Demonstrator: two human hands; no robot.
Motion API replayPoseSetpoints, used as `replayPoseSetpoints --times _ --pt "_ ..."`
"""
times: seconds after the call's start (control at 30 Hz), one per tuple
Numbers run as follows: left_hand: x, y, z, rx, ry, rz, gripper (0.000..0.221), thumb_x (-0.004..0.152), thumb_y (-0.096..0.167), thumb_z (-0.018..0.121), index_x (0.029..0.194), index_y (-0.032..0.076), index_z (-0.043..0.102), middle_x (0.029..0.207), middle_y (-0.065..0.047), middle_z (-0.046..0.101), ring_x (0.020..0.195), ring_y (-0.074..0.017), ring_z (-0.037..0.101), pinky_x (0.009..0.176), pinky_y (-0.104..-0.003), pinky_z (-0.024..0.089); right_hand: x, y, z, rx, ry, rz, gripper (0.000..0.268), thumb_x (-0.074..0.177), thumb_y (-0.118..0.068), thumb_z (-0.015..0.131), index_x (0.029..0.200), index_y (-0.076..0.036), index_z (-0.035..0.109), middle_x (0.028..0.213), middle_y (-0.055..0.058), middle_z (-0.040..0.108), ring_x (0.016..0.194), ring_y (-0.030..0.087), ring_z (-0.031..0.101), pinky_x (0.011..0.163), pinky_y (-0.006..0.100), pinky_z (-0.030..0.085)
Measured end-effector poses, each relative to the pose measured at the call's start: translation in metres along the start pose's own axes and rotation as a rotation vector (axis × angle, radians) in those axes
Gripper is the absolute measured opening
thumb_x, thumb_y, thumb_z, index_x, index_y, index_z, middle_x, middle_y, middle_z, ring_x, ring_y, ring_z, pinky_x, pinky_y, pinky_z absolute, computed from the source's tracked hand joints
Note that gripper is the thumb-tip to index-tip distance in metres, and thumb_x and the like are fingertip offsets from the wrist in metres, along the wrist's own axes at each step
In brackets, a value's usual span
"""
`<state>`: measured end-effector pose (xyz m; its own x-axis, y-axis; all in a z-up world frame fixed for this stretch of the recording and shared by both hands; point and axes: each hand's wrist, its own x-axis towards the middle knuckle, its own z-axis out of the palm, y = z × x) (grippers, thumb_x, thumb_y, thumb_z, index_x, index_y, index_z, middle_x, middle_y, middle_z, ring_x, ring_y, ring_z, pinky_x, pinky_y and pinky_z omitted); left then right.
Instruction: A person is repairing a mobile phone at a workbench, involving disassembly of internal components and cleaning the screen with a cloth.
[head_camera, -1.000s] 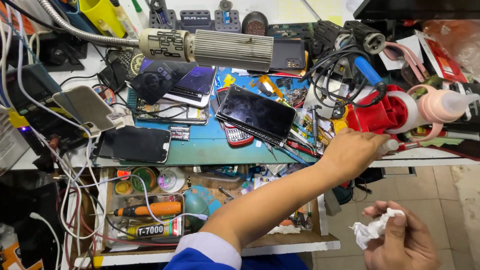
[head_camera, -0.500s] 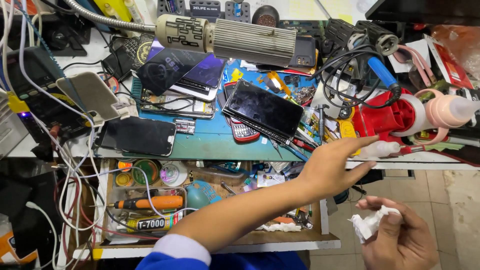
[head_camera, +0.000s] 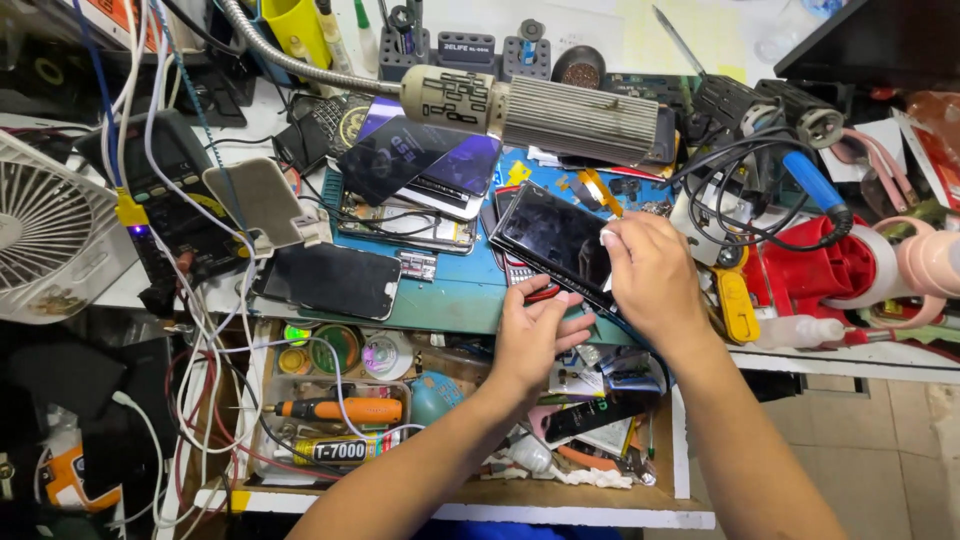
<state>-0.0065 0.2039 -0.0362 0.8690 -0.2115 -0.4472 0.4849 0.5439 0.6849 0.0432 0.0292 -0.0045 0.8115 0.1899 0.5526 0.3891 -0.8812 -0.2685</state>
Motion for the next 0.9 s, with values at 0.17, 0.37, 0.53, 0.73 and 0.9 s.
replayPoseSetpoints --times 0.17,0.37,0.53,0.73,0.9 --pt "0.012 -0.006 -0.008 -0.014 -0.028 0.012 0.047 0.102 0.020 0.065 0.134 -0.002 0.038 0.107 -0.039 0.065 0.084 -0.0566 0.070 0.067 -0.058 0.066 -0.013 -0.030 -0.014 -0.006 -0.067 0.051 0.013 0.103 -0.020 0.066 0.098 -0.013 0.075 0.094 0.003 0.076 0.111 0.024 0.070 0.095 0.038 0.051" --pt "-0.025 0.036 0.002 0.057 -0.098 0.085 0.029 0.103 0.017 0.061 0.121 -0.002 0.049 0.093 -0.039 0.071 0.076 -0.0485 0.074 0.059 -0.054 0.068 -0.006 -0.060 -0.038 0.221 -0.045 0.151 0.011 0.101 -0.017 0.070 0.097 -0.015 0.079 0.092 0.001 0.076 0.096 0.025 0.073 0.086 0.036 0.055" --pt "-0.049 0.057 -0.008 0.333 -0.227 0.263 0.022 0.100 0.020 0.065 0.112 0.003 0.058 0.087 -0.028 0.077 0.079 -0.0287 0.076 0.062 -0.046 0.067 0.022 -0.078 -0.055 0.285 0.033 0.170 0.007 0.099 -0.014 0.075 0.102 -0.012 0.081 0.098 0.007 0.073 0.093 0.026 0.074 0.082 0.035 0.056" --pt "-0.044 0.051 -0.028 0.346 -0.339 0.383 0.024 0.099 0.015 0.068 0.117 0.001 0.062 0.096 -0.021 0.076 0.096 -0.0167 0.067 0.077 -0.045 0.063 0.031 -0.083 -0.043 0.560 -0.038 0.336 0.042 0.092 -0.005 0.076 0.132 -0.004 0.065 0.108 0.015 0.074 0.097 0.022 0.071 0.086 0.034 0.057" --pt "-0.044 0.049 -0.040 0.334 -0.379 0.411 0.030 0.097 0.016 0.070 0.122 0.001 0.061 0.102 -0.022 0.075 0.100 -0.0197 0.068 0.079 -0.048 0.061 0.039 -0.092 -0.038 0.531 -0.133 0.471 0.037 0.098 -0.007 0.071 0.135 -0.005 0.071 0.105 0.020 0.077 0.098 0.011 0.062 0.080 0.035 0.057"
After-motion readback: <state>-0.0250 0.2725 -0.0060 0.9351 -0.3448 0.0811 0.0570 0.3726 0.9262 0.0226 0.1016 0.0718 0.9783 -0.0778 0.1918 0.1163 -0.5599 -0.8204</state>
